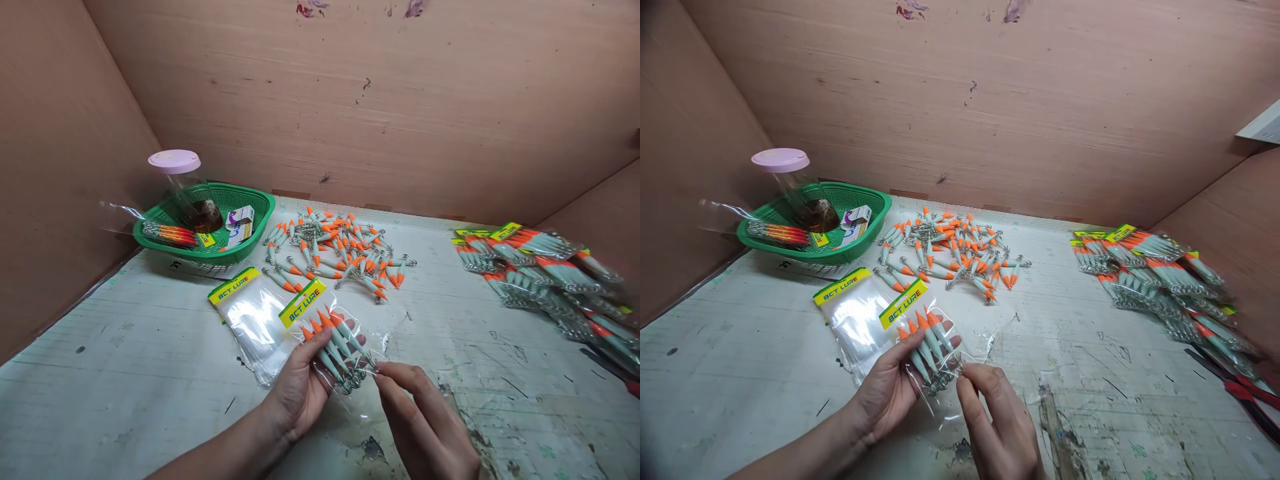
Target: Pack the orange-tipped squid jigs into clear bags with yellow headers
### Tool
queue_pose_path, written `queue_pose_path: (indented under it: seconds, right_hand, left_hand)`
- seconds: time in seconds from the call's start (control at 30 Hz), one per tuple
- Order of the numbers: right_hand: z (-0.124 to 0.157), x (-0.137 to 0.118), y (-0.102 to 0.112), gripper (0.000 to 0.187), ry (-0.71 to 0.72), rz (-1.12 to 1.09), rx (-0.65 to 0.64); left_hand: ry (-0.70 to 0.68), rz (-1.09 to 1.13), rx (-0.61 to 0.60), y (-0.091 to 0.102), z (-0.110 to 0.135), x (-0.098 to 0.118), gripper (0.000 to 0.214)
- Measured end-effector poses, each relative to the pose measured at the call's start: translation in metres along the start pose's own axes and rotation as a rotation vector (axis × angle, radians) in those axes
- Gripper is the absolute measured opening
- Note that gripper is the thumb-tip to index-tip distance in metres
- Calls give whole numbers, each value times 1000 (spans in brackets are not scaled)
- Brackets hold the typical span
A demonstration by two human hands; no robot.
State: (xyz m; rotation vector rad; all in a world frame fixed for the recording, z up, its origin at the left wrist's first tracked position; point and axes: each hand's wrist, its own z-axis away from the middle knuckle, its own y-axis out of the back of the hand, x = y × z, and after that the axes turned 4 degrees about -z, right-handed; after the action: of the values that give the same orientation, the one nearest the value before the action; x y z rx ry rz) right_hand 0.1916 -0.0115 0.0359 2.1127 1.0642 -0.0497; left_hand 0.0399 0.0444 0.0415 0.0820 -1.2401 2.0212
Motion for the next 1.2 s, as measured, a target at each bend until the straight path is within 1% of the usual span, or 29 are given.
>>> queue_pose_path:
  seconds: [0.07,0.17,0.23,0.27,0.33,0.37,0.4,0.5,0.57,0.6,0.67,0.73,0.8,0.87,0.93,1.03,1.13,1.2]
  right_hand:
    - [-1,0,1,26,27,-38,-21]
    - [-8,1,10,28,61,-105,-112]
    - [-19,11,23,25,-17,-188,-151]
    - [-25,20,29,22,-80,-204,-132]
    - [-38,51,40,14,-220,-113,-74]
    - [-43,70,43,11,-275,10,-67]
    - [-48,92,44,12,-327,143,-123]
    - [-55,152,33,15,-415,253,-245]
    - [-56,178,18,14,-467,307,-295]
    - [-56,186,10,15,-496,340,-312]
    - [-55,195,-4,20,-557,405,-339]
    - [-53,197,-14,24,-609,457,-371]
    - [-50,196,-18,24,-639,493,-407]
    - [-47,194,-17,24,-635,508,-452]
    - [-44,192,-10,24,-584,505,-501]
    - [-48,194,8,24,-456,514,-537]
    - [-58,204,25,22,-329,569,-544]
    - [-64,211,32,21,-245,592,-571]
  left_hand:
    - [3,-20,-10,0,0,-1,30]
    - [2,-46,35,0,0,-1,36]
    - [5,-61,75,1,0,0,43]
    - [9,-68,86,1,0,0,46]
    - [18,-79,94,0,0,2,49]
    - [18,-83,99,0,0,2,49]
    - [19,-85,101,-1,1,3,50]
    - [21,-92,92,-1,1,4,49]
    - [25,-96,85,-1,0,4,49]
    - [24,-97,85,0,-1,4,49]
    - [21,-102,92,1,-3,5,49]
    - [20,-110,99,1,-4,5,49]
    - [15,-119,112,2,-5,6,48]
    - [9,-124,121,1,-5,6,48]
    - [9,-124,112,1,-5,7,50]
    - [19,-126,91,1,-5,7,52]
    - [20,-134,92,1,-4,7,50]
    - [19,-141,98,0,-4,7,49]
